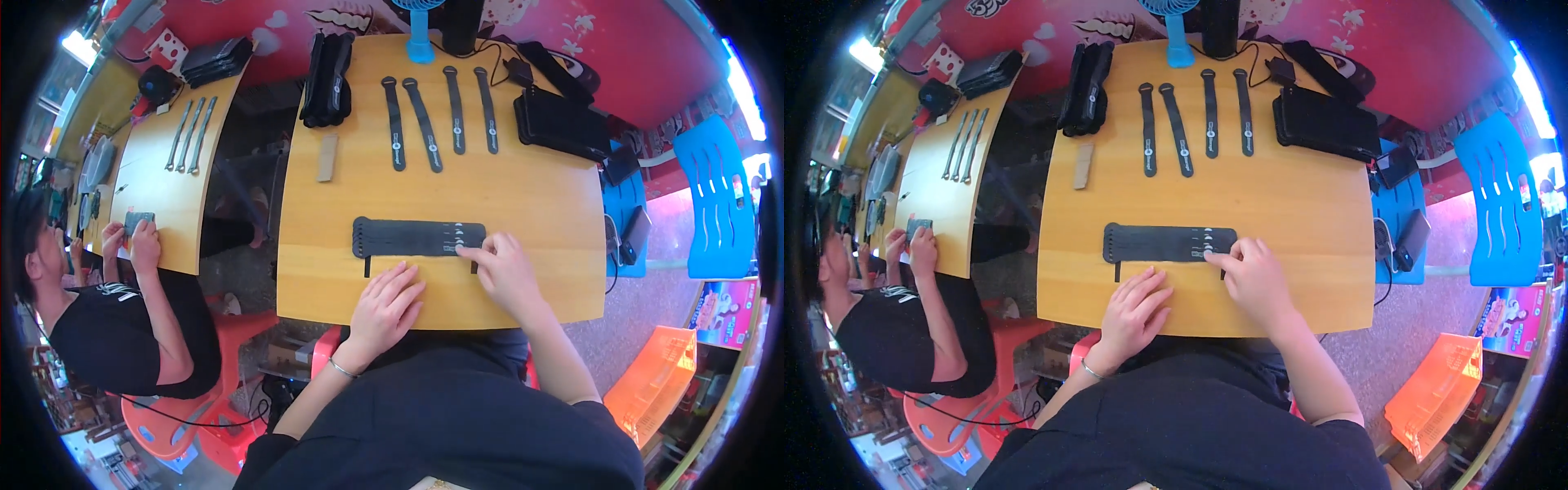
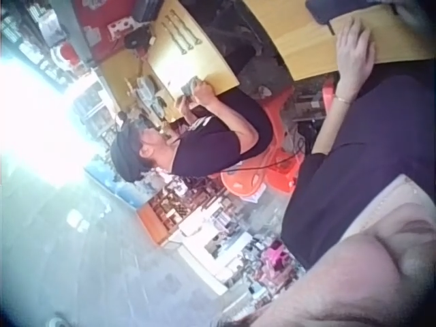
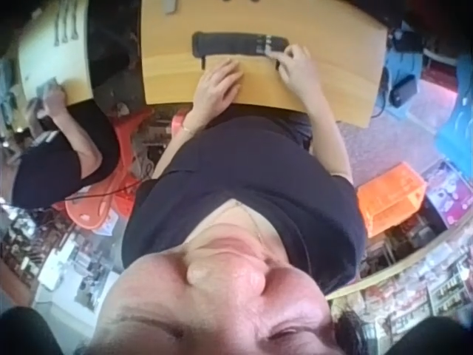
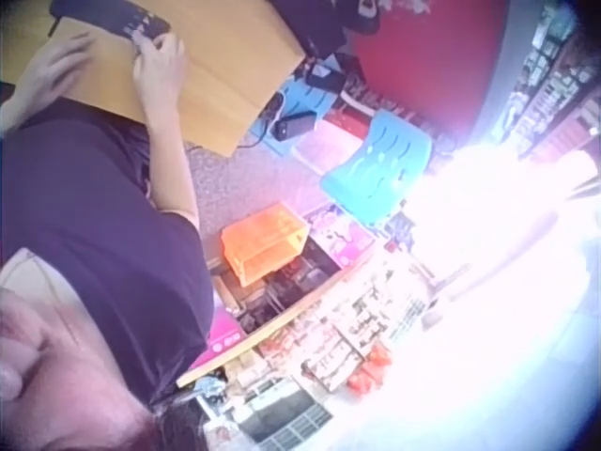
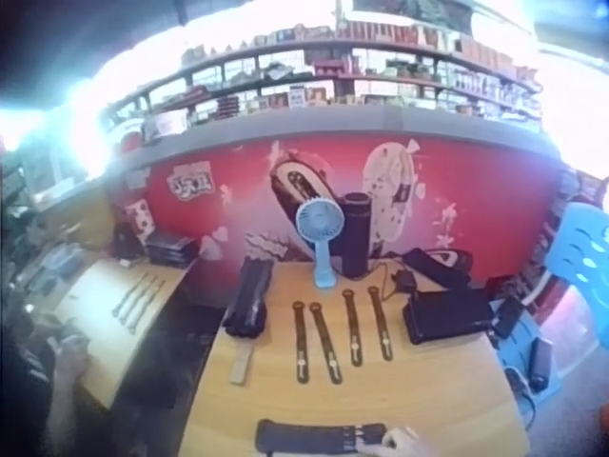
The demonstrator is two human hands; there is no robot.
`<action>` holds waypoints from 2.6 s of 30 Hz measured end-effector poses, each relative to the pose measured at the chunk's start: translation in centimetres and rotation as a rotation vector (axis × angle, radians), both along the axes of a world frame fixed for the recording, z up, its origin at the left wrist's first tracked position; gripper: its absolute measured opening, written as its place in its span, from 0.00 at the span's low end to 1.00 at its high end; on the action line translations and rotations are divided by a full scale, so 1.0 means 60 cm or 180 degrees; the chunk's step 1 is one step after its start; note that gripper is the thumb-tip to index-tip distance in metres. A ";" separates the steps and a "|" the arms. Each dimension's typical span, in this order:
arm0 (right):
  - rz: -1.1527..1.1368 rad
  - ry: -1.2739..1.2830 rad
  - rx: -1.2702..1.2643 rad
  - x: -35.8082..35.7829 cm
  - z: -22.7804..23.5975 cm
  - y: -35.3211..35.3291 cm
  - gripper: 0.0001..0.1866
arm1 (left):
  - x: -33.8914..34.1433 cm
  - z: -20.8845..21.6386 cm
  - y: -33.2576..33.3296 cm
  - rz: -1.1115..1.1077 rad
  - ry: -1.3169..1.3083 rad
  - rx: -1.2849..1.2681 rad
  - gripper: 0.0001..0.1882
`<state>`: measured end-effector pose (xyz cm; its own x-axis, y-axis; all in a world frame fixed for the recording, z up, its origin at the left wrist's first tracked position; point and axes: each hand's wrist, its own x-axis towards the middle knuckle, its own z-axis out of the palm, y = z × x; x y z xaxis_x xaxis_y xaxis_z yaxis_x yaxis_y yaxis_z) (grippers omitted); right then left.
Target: Stacking black textile garment straps with logos onto two vertical metal pins on a wooden table.
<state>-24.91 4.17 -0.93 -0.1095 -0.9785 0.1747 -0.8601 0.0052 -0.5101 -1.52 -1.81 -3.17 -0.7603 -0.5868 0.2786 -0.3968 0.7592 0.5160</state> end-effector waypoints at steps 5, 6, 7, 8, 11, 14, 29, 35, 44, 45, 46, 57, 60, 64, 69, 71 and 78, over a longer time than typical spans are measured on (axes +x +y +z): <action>-0.0126 -0.0455 0.0196 -0.003 -0.007 0.017 0.14 | 0.000 0.002 -0.002 0.0028 -0.0005 0.0000 0.14; -0.0254 -0.0580 0.0166 -0.003 -0.006 0.016 0.13 | 0.000 0.001 -0.003 0.0024 0.0000 0.0015 0.14; -0.0394 -0.0700 0.0141 -0.004 -0.005 0.017 0.12 | 0.000 0.001 -0.002 0.0008 0.0010 0.0035 0.14; -0.0378 -0.0707 0.0143 -0.008 -0.009 0.016 0.12 | -0.002 0.001 -0.002 0.0025 0.0004 0.0034 0.14; -0.0519 -0.1215 0.0161 -0.022 -0.016 0.007 0.10 | -0.003 0.004 -0.003 0.0077 0.0121 -0.0054 0.15; -0.0629 -0.1505 0.0220 -0.037 -0.004 -0.005 0.09 | -0.004 0.007 -0.005 0.0069 0.0129 -0.0104 0.14; -0.1099 -0.2613 0.0106 -0.063 -0.053 0.011 0.07 | 0.003 0.005 0.000 0.0011 0.0259 0.0002 0.11; -0.1063 -0.2662 0.0127 -0.062 -0.053 0.001 0.12 | 0.007 0.002 0.001 0.0011 0.0385 0.0035 0.10; -0.1302 -0.2552 -0.0504 -0.071 -0.101 0.016 0.12 | 0.012 -0.002 0.004 0.0018 0.0558 -0.0090 0.07; -0.1292 -0.2349 -0.0464 -0.069 -0.100 0.017 0.11 | 0.013 -0.002 0.005 0.0004 0.0579 -0.0095 0.07; -0.1289 -0.2145 -0.0455 -0.070 -0.098 0.013 0.11 | 0.013 -0.001 0.001 -0.0028 0.0604 -0.0120 0.07; -0.1362 -0.2676 -0.0276 -0.060 -0.064 -0.011 0.05 | 0.017 -0.009 -0.004 -0.0080 0.0509 -0.0031 0.07; -0.1113 -0.2195 -0.0380 -0.032 -0.013 -0.056 0.07 | 0.017 -0.007 -0.005 -0.0061 0.0578 -0.0057 0.06; -0.0195 -0.1358 -0.0363 -0.010 0.008 -0.150 0.14 | 0.018 -0.004 -0.004 -0.0030 0.0579 -0.0110 0.06; 0.0404 -0.0531 -0.0320 0.030 -0.007 -0.273 0.19 | 0.019 -0.017 -0.004 -0.0024 0.0566 -0.0094 0.06; 0.0491 -0.0143 -0.0376 0.039 -0.019 -0.310 0.20 | 0.020 -0.014 -0.005 -0.0035 0.0527 -0.0064 0.06; 0.0460 0.0564 -0.0112 0.059 -0.049 -0.344 0.23 | 0.019 -0.014 -0.002 -0.0096 0.0541 -0.0037 0.07</action>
<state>-21.40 -16.46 -3.89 0.0668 -0.9748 0.2130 -0.9267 -0.1397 -0.3489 -0.39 -1.92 -4.01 -0.7187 -0.5605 0.4114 -0.2815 0.7757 0.5649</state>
